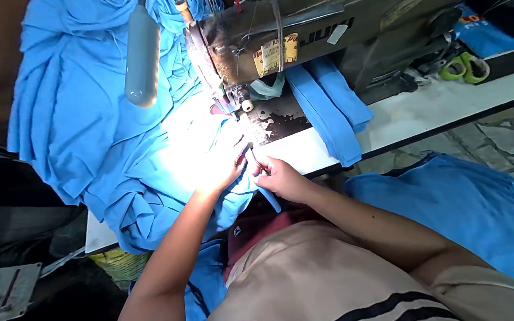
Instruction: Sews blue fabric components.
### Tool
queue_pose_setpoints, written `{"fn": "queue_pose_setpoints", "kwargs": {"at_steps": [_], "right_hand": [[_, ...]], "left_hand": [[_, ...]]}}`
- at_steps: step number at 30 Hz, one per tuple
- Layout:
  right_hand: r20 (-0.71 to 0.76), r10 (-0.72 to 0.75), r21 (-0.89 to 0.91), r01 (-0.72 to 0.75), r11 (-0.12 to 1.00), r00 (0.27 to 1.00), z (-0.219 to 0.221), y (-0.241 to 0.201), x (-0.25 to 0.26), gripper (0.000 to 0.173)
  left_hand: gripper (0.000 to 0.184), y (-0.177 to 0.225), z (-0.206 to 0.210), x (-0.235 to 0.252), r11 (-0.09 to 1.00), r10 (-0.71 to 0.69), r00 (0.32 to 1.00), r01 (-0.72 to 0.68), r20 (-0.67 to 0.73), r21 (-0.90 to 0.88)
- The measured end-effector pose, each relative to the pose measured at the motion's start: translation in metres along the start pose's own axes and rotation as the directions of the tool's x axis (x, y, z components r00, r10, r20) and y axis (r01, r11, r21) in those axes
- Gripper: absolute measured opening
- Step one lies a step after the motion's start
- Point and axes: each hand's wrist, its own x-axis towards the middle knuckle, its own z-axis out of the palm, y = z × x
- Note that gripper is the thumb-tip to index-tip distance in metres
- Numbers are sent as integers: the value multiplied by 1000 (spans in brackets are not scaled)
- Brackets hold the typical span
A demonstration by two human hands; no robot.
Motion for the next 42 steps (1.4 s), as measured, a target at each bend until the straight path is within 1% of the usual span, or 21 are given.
{"fn": "queue_pose_setpoints", "kwargs": {"at_steps": [2, 5, 7, 10, 13, 16, 19, 21, 24, 26, 27, 30, 32, 33, 35, 36, 37, 38, 39, 41, 42], "right_hand": [[0, -54, -82, 54, 995, 999, 3, -3, -8, 8], [7, -118, -196, 117, 974, 993, 8, -7, -19, 11], [-12, -202, -227, 194, 954, 979, 13, -5, -25, 10], [-30, -290, -242, 274, 931, 957, 18, -3, -31, 12], [-10, -282, -235, 272, 933, 959, 18, -3, -33, 14], [-2, -276, -178, 271, 946, 961, 17, 1, -37, 16], [7, -295, -120, 293, 948, 956, 17, 3, -42, 18], [49, -268, -77, 271, 959, 962, 15, 4, -43, 19], [84, -288, -30, 291, 956, 954, 13, 6, -44, 21], [89, -301, -20, 304, 952, 949, 12, 6, -45, 21], [91, -298, -18, 301, 954, 950, 12, 5, -45, 20], [108, -290, -13, 293, 956, 951, 12, 5, -45, 20], [125, -301, -38, 308, 951, 945, 11, 5, -45, 20], [130, -314, -85, 326, 941, 940, 9, 5, -44, 21], [97, -384, -272, 396, 877, 918, 2, 10, -36, 20], [61, -453, -395, 438, 807, 889, -2, 17, -29, 17], [45, -511, -506, 461, 729, 858, -6, 24, -21, 19], [68, -537, -588, 468, 660, 841, -9, 29, -14, 24], [117, -526, -640, 469, 608, 842, -11, 30, -10, 27], [218, -483, -693, 483, 535, 848, -9, 31, -8, 25], [243, -480, -711, 492, 503, 843, -6, 32, -9, 21]], "left_hand": [[43, -3, -2, 2, 1000, 3, 999, -5, 48, 27], [40, -6, 2, 6, 998, 48, 998, -50, 43, 49], [39, -8, 4, 6, 995, 69, 996, -72, 53, 67], [40, -6, 7, 3, 995, 54, 997, -57, 46, 77], [42, 1, 4, 3, 995, 26, 999, -30, 38, 92], [45, 10, 1, 3, 992, -9, 996, -2, 85, 123], [43, 7, 4, 3, 991, 6, 994, -21, 111, 134], [44, 5, 6, 2, 992, 10, 994, -23, 108, 122], [50, 8, 5, 2, 988, 0, 995, -15, 99, 152], [48, 3, 13, 0, 986, 24, 999, -31, 40, 163], [46, 2, 15, -1, 988, 26, 999, -31, 34, 154], [42, 5, 10, -2, 987, -2, 995, -15, 103, 162], [40, 8, 8, -2, 988, 12, 995, -27, 101, 155], [39, 9, 8, -4, 988, 23, 996, -36, 90, 151], [38, 15, 7, -11, 994, 16, 998, -22, 57, 106], [35, 20, 3, -16, 997, 2, 999, -4, 32, 77], [34, 27, 0, -21, 999, -28, 1000, 27, 7, 46], [33, 34, -4, -26, 997, -76, 997, 76, -11, 6], [31, 39, -5, -32, 992, -124, 991, 123, -42, -32], [26, 43, 0, -42, 982, -176, 980, 168, -92, -88], [24, 44, 3, -45, 976, -195, 977, 185, -85, -112]]}}
